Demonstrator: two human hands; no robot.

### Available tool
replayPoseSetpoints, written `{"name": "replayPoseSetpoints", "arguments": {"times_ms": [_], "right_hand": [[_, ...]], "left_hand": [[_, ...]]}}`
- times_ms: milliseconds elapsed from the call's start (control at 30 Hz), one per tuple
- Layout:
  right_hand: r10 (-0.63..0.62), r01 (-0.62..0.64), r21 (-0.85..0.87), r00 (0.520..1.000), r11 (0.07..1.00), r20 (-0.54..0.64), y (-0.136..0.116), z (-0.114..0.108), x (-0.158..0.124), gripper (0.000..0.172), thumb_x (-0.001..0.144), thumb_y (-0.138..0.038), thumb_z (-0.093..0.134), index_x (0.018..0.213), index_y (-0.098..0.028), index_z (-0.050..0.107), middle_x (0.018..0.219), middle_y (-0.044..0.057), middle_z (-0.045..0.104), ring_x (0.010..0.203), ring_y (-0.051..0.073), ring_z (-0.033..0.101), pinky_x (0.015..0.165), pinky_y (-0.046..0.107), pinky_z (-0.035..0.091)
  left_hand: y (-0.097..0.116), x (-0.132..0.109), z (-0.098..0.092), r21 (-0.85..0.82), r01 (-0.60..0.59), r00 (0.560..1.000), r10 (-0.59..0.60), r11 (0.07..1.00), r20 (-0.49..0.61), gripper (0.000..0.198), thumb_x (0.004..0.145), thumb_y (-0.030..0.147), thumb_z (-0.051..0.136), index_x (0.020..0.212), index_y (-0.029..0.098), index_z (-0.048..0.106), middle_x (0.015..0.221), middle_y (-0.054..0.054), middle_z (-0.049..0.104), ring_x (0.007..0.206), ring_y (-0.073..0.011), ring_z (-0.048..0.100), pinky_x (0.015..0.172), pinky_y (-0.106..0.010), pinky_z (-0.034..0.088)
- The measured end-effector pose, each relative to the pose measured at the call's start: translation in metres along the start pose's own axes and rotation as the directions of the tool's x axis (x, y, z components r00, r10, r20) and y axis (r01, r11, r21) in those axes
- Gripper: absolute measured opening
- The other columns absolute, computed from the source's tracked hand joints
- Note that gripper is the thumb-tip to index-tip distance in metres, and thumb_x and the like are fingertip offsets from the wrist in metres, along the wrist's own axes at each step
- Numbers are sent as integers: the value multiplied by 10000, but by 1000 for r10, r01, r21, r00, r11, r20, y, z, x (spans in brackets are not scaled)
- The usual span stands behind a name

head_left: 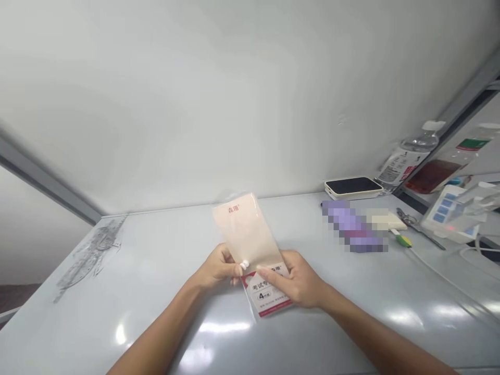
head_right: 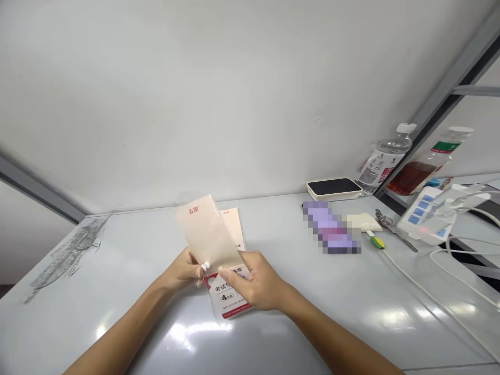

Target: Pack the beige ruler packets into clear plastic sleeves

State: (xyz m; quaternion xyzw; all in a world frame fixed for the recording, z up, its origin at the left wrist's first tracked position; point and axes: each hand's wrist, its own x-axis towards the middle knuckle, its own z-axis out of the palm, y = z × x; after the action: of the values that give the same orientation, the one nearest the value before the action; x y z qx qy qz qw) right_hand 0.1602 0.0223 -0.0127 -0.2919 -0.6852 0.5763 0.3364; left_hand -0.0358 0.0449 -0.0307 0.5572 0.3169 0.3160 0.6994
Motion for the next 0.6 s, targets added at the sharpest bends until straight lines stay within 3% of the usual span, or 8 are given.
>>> {"name": "replayPoseSetpoints", "arguments": {"times_ms": [133,300,600], "right_hand": [[-30,27,-99,999,995,-34,2,-1,2,253,845,-331,437,932,-179,620,842,50,660,765,176,621,686,281,494],[-19,-7,-246,994,969,-104,8,-1,3,254,833,-341,448,1017,-211,567,813,39,660,734,179,618,647,289,491],[6,-39,-306,994,951,-109,9,2,4,241,841,-339,428,1030,-214,511,826,28,654,689,162,604,593,265,465]], "left_hand": [[3,0,4,48,-34,993,39,998,-109,290,687,402,636,726,122,574,574,-2,553,452,-67,466,415,-188,335],[9,-1,10,178,-44,964,89,983,-252,245,725,359,608,803,126,606,604,2,566,451,-47,444,431,-180,349],[9,-3,13,203,-52,946,114,978,-305,247,717,373,605,736,127,597,528,20,511,438,-53,391,420,-188,294]]}}
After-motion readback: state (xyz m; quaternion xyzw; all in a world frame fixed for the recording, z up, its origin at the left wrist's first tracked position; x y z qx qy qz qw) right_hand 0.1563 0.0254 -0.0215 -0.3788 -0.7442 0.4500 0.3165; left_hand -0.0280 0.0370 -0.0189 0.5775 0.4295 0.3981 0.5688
